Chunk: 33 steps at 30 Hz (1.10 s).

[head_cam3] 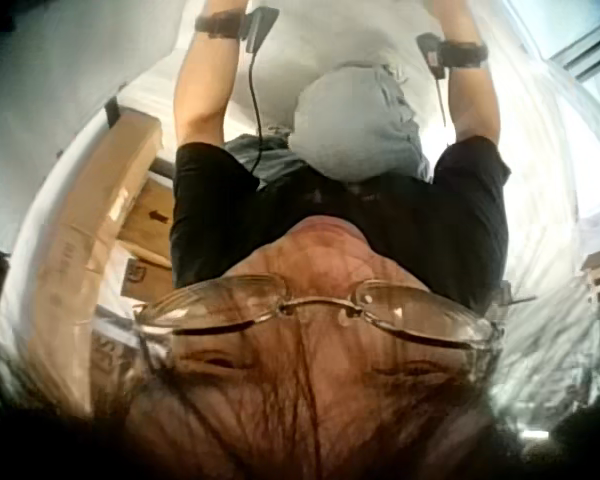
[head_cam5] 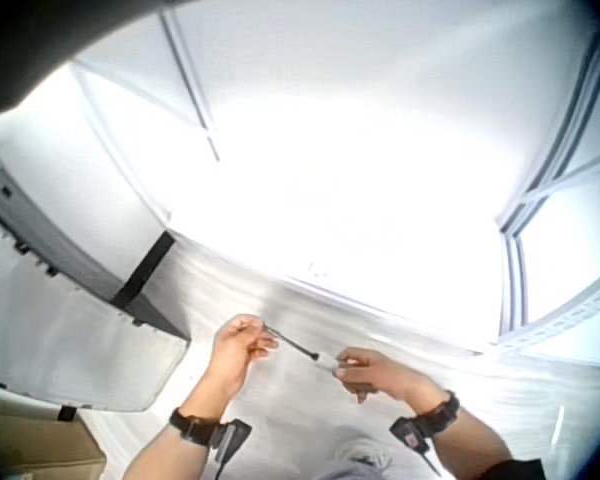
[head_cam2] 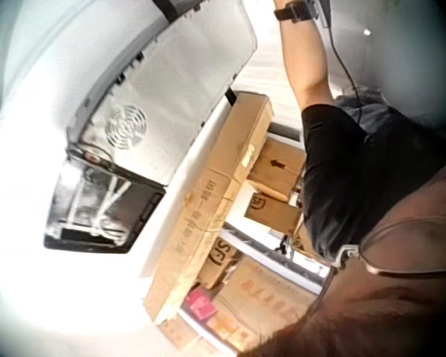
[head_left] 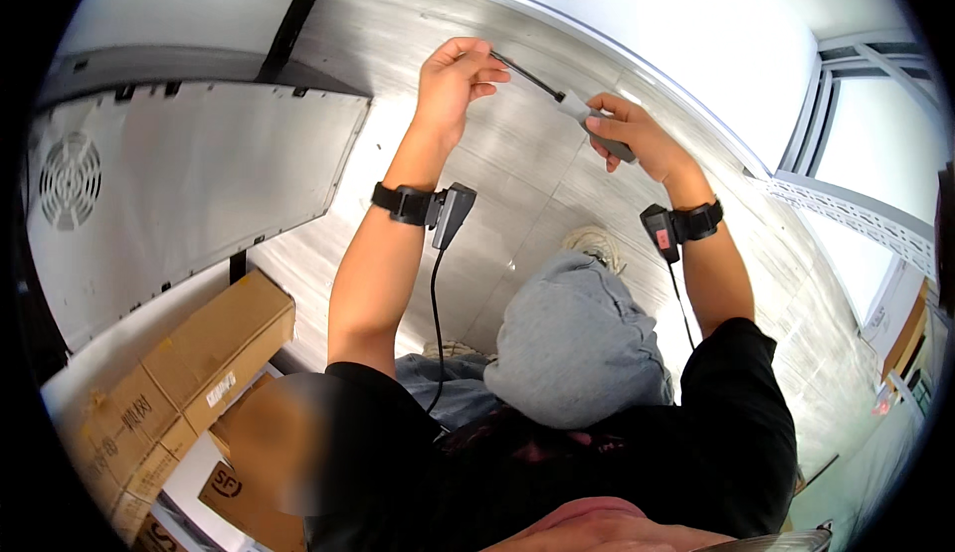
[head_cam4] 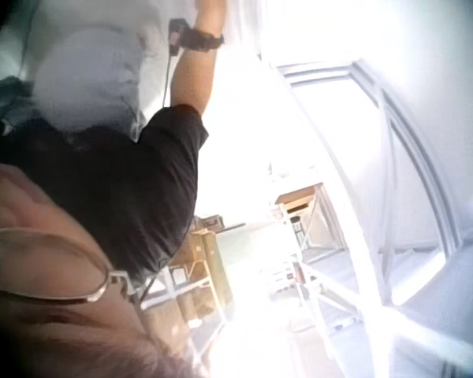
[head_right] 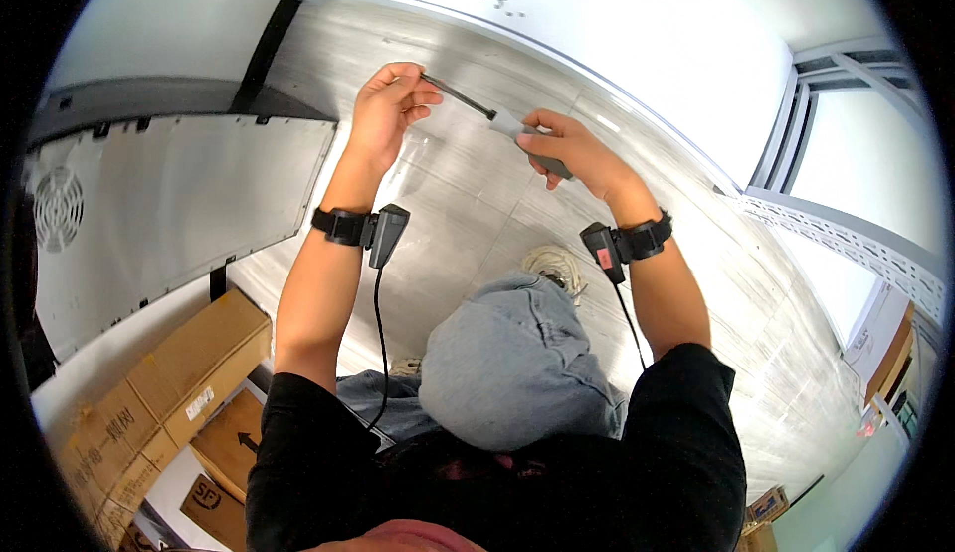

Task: The person is assembling a white appliance, likely a refrigerator, by using a screwdriver to fasten screws into the back panel. The person is sitting on the floor and repeatedly drives screws into the metal surface.

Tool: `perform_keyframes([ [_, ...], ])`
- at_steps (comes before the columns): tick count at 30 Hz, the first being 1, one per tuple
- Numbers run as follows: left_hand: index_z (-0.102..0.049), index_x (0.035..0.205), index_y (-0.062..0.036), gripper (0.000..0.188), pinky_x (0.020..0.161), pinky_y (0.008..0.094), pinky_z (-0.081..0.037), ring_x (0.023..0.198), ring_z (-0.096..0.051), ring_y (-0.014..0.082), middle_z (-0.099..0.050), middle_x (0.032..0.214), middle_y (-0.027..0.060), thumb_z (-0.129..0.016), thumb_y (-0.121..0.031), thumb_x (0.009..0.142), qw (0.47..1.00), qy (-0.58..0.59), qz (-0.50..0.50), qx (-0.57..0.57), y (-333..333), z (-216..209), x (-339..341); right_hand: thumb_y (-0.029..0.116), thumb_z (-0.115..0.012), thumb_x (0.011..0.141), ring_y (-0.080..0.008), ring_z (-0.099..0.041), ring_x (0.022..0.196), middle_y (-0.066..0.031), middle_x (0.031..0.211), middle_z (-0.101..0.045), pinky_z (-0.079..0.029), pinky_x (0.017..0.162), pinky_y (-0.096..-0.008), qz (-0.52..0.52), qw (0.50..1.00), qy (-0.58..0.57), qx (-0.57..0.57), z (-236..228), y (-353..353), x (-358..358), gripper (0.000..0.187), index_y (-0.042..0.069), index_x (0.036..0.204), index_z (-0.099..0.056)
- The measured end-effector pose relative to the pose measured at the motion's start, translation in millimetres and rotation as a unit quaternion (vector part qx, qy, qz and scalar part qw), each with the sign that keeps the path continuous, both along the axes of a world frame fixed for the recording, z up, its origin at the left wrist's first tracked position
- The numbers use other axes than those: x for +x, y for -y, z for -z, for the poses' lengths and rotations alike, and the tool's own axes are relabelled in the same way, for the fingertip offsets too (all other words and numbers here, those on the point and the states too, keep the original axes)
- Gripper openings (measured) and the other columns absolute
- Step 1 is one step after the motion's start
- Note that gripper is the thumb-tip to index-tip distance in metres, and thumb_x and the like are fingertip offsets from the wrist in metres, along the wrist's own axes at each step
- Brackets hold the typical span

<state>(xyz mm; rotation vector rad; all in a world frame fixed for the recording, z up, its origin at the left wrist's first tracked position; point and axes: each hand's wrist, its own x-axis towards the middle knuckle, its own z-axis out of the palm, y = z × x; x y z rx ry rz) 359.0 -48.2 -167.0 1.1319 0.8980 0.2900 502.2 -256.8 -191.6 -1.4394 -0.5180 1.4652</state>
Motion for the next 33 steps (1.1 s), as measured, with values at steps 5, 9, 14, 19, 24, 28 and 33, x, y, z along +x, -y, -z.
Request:
perform_keyframes([
  [5, -0.064, 0.094, -0.0056, 0.009, 0.065, 0.0237, -0.044, 0.068, -0.055, 0.0114, -0.063, 0.08, 0.0022, -0.06, -0.012, 0.089, 0.999, -0.03, -0.019, 0.008, 12, 52, 86, 0.029, -0.062, 0.087, -0.0098, -0.051, 0.057, -0.002, 0.066, -0.053, -0.045, 0.048, -0.0256, 0.139, 0.986, -0.089, -0.014, 60, 43, 34, 0.034, 0.004, 0.108, -0.053],
  [9, -0.07, 0.087, -0.0032, 0.009, 0.06, 0.0234, -0.044, 0.066, -0.052, 0.0085, -0.062, 0.076, 0.0003, -0.068, -0.01, 0.082, 0.989, -0.086, -0.034, 0.117, 5, 101, 134, 0.028, -0.061, 0.087, -0.0113, -0.052, 0.057, -0.0033, 0.067, -0.054, -0.046, 0.049, -0.0268, 0.218, 0.968, -0.12, -0.023, 84, 51, 43, 0.035, 0.004, 0.11, -0.052],
  [14, -0.07, 0.089, -0.0027, 0.012, 0.062, 0.0232, -0.044, 0.068, -0.053, 0.0087, -0.062, 0.076, 0.0, -0.072, -0.009, 0.079, 0.96, -0.172, -0.067, 0.212, -1, 141, 164, 0.026, -0.059, 0.088, -0.0119, -0.052, 0.056, -0.0043, 0.068, -0.055, -0.046, 0.05, -0.0276, 0.261, 0.953, -0.151, -0.024, 104, 58, 45, 0.032, 0.006, 0.112, -0.05],
  [19, -0.071, 0.089, -0.003, 0.012, 0.062, 0.0231, -0.045, 0.065, -0.051, 0.008, -0.061, 0.074, -0.0002, -0.073, -0.008, 0.078, 0.946, -0.16, -0.052, 0.277, -13, 161, 165, 0.024, -0.056, 0.091, -0.0109, -0.052, 0.055, -0.0041, 0.068, -0.056, -0.047, 0.05, -0.0273, 0.265, 0.951, -0.158, -0.022, 111, 56, 45, 0.023, 0.009, 0.108, -0.052],
  [24, -0.072, 0.088, -0.0069, 0.015, 0.059, 0.025, -0.047, 0.062, -0.054, 0.0102, -0.064, 0.07, 0.0009, -0.075, -0.009, 0.073, 0.94, -0.137, -0.054, 0.309, -15, 170, 159, 0.025, -0.055, 0.091, -0.0113, -0.052, 0.054, -0.0045, 0.068, -0.056, -0.047, 0.05, -0.0273, 0.244, 0.957, -0.158, -0.011, 108, 51, 46, 0.024, 0.009, 0.108, -0.052],
  [28, -0.07, 0.092, -0.0041, 0.016, 0.058, 0.023, -0.045, 0.062, -0.051, 0.0074, -0.06, 0.069, -0.0012, -0.073, -0.006, 0.077, 0.951, -0.091, -0.056, 0.29, -15, 160, 146, 0.026, -0.055, 0.091, -0.0113, -0.052, 0.054, -0.0046, 0.068, -0.055, -0.047, 0.05, -0.0273, 0.236, 0.96, -0.147, -0.008, 99, 44, 45, 0.023, 0.009, 0.107, -0.052],
  [33, -0.065, 0.098, 0.0006, 0.016, 0.057, 0.0234, -0.047, 0.063, -0.055, 0.0089, -0.062, 0.075, 0.0024, -0.067, -0.004, 0.083, 0.988, -0.037, -0.056, 0.136, -20, 123, 103, 0.027, -0.06, 0.088, -0.0109, -0.053, 0.059, -0.0035, 0.069, -0.056, -0.047, 0.05, -0.0266, 0.195, 0.973, -0.117, -0.027, 78, 22, 45, 0.032, 0.008, 0.113, -0.052],
])
